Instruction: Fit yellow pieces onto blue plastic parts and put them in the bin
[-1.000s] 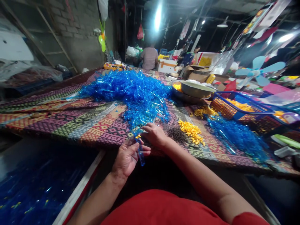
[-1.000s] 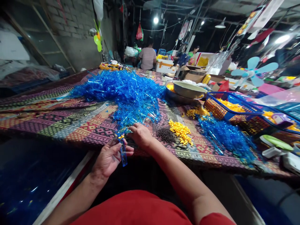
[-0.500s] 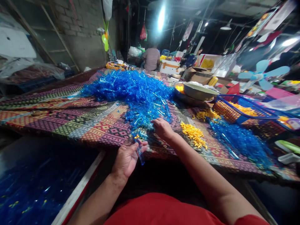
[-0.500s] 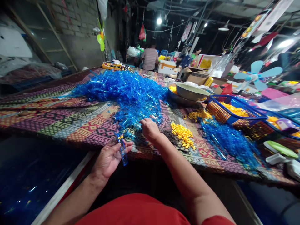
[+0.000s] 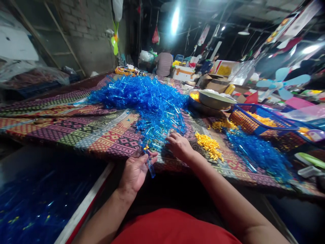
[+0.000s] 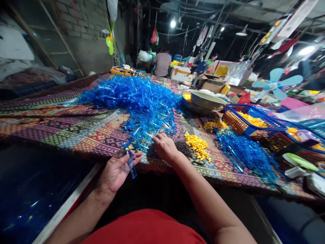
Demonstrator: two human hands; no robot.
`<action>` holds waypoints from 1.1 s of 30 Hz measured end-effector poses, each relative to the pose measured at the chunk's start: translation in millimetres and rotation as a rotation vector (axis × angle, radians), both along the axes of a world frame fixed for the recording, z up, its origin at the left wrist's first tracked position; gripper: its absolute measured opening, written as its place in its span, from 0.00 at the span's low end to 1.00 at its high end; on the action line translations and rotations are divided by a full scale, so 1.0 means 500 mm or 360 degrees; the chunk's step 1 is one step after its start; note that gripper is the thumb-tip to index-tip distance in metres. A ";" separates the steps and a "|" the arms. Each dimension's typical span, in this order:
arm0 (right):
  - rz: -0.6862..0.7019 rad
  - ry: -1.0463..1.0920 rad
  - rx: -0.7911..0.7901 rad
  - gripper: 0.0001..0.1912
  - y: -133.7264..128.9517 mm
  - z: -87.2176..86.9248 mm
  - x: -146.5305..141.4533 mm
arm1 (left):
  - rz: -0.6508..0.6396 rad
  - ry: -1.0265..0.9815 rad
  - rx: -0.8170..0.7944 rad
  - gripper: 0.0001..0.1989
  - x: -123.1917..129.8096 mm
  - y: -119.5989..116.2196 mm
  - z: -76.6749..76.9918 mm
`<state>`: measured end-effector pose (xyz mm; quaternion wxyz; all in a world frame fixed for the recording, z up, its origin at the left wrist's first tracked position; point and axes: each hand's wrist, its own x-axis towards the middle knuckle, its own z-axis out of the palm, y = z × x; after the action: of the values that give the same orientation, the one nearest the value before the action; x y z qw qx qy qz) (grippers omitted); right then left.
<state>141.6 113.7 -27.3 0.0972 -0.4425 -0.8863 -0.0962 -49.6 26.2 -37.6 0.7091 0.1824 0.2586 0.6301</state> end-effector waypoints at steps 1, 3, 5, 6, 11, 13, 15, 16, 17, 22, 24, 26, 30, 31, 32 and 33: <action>-0.0002 -0.0018 -0.0011 0.11 0.005 0.003 -0.012 | 0.0002 0.0005 0.0001 0.05 0.000 -0.001 0.000; 0.0009 -0.0066 -0.0066 0.12 0.017 0.009 -0.034 | 0.0005 0.0022 -0.0005 0.05 -0.001 -0.003 0.002; 0.0021 -0.0035 -0.0112 0.13 0.024 0.013 -0.046 | 0.0008 0.0040 -0.0012 0.05 -0.001 -0.005 0.007; 0.0015 0.0053 -0.0124 0.14 0.024 0.015 -0.046 | 0.0006 0.0049 -0.0012 0.05 -0.002 -0.006 0.009; 0.0061 0.0780 -0.0694 0.20 -0.023 0.022 -0.004 | -0.0011 0.0102 -0.0009 0.04 -0.013 -0.007 0.017; 0.0219 0.0752 -0.0895 0.18 -0.048 0.023 0.014 | -0.0013 0.0112 -0.0016 0.05 -0.016 -0.005 0.015; 0.0255 0.0585 -0.0765 0.16 -0.060 0.018 0.024 | -0.0007 0.0117 -0.0023 0.06 -0.017 -0.004 0.014; 0.0199 0.0508 -0.0625 0.15 -0.060 0.013 0.026 | -0.0005 0.0121 -0.0031 0.05 -0.017 -0.004 0.013; 0.0117 0.0451 -0.0487 0.16 -0.057 0.008 0.028 | -0.0001 0.0124 -0.0036 0.05 -0.017 -0.005 0.013; 0.0053 0.0413 -0.0326 0.14 -0.034 0.000 0.024 | -0.0010 0.0121 -0.0026 0.05 -0.019 -0.011 0.016; 0.0112 0.0280 -0.0410 0.13 -0.042 0.009 0.017 | -0.0003 0.0123 -0.0016 0.06 -0.021 -0.013 0.017; 0.0077 0.0056 -0.0399 0.13 -0.058 0.022 0.006 | 0.0005 0.0133 -0.0010 0.06 -0.021 -0.013 0.017; -0.0027 -0.0178 -0.0255 0.14 -0.075 0.033 -0.024 | -0.0034 0.0138 -0.0016 0.06 -0.016 -0.016 0.019; -0.0018 -0.0183 -0.0253 0.14 -0.074 0.030 -0.030 | -0.0046 0.0138 -0.0013 0.07 -0.015 -0.017 0.020; 0.0000 -0.0173 -0.0262 0.13 -0.071 0.026 -0.035 | -0.0052 0.0140 -0.0007 0.07 -0.013 -0.019 0.020; 0.0022 -0.0144 -0.0276 0.12 -0.067 0.021 -0.038 | -0.0051 0.0143 0.0001 0.07 -0.012 -0.020 0.021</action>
<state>122.9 80.1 -17.0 0.0191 -0.4382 -0.8979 -0.0384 -55.7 16.1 -27.2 0.7068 0.2150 0.2870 0.6099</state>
